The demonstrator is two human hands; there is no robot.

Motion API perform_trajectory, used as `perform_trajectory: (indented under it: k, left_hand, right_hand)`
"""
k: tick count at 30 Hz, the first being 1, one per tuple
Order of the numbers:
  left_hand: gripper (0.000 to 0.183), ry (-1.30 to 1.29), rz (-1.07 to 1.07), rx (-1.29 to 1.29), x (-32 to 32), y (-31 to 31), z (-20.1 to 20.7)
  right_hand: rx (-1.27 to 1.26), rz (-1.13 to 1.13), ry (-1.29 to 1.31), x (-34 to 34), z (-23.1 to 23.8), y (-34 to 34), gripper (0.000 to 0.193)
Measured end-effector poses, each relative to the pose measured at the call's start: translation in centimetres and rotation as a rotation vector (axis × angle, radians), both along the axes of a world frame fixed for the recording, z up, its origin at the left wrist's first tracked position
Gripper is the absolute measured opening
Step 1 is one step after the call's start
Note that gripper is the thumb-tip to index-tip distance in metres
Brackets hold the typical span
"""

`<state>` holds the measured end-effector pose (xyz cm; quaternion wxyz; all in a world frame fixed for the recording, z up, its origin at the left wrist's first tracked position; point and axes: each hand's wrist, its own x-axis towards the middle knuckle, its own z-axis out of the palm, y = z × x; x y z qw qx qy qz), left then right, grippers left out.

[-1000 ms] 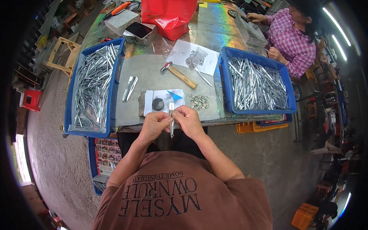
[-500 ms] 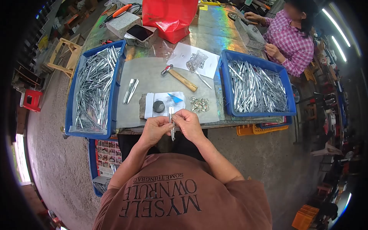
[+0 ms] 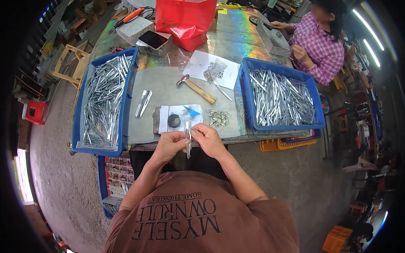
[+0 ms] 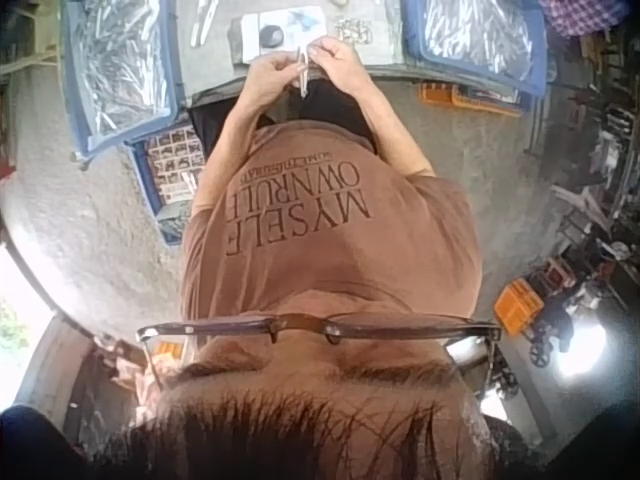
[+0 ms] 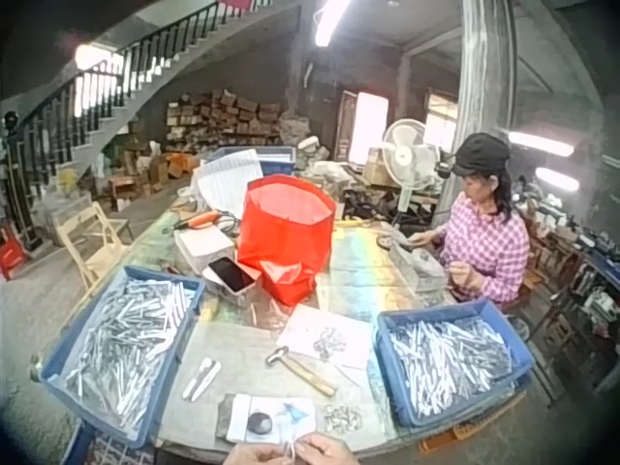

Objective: The person assembles metal components by joining metal strips with small fasteners by hand and hammering them over a small metal block using a hammer.

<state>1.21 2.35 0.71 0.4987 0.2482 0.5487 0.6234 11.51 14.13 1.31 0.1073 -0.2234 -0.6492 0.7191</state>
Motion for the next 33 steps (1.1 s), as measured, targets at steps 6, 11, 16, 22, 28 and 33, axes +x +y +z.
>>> perform_trajectory:
  k: [6, 11, 16, 22, 28, 33]
  left_hand:
    - [0.015, 0.037, -0.050, -0.041, -0.2, -0.1, 0.4]
    - [0.014, 0.019, -0.109, -0.044, -0.1, -0.2, -0.3]
    - [0.013, 0.040, -0.131, -0.059, 0.1, -0.2, 0.2]
    - [0.014, 0.046, -0.144, -0.044, 0.1, -0.2, 0.0]
    - [0.016, 0.054, -0.118, -0.035, -0.1, -0.1, -0.2]
    - [0.016, 0.071, -0.052, -0.037, 0.0, -0.2, -0.4]
  right_hand:
    - [0.061, -0.013, 0.005, 0.0, -0.1, 0.2, 0.017]
    - [0.094, -0.054, 0.068, -0.3, -0.2, 0.3, 0.019]
    - [-0.027, -0.040, 0.048, -0.2, 0.0, 0.4, 0.018]
    - [-0.118, -0.069, 0.064, -0.2, -0.4, 0.2, 0.019]
    - [-0.160, -0.049, 0.109, 0.4, -0.9, -0.2, 0.016]
    - [-0.212, -0.081, 0.136, 0.3, -1.1, -0.5, 0.013]
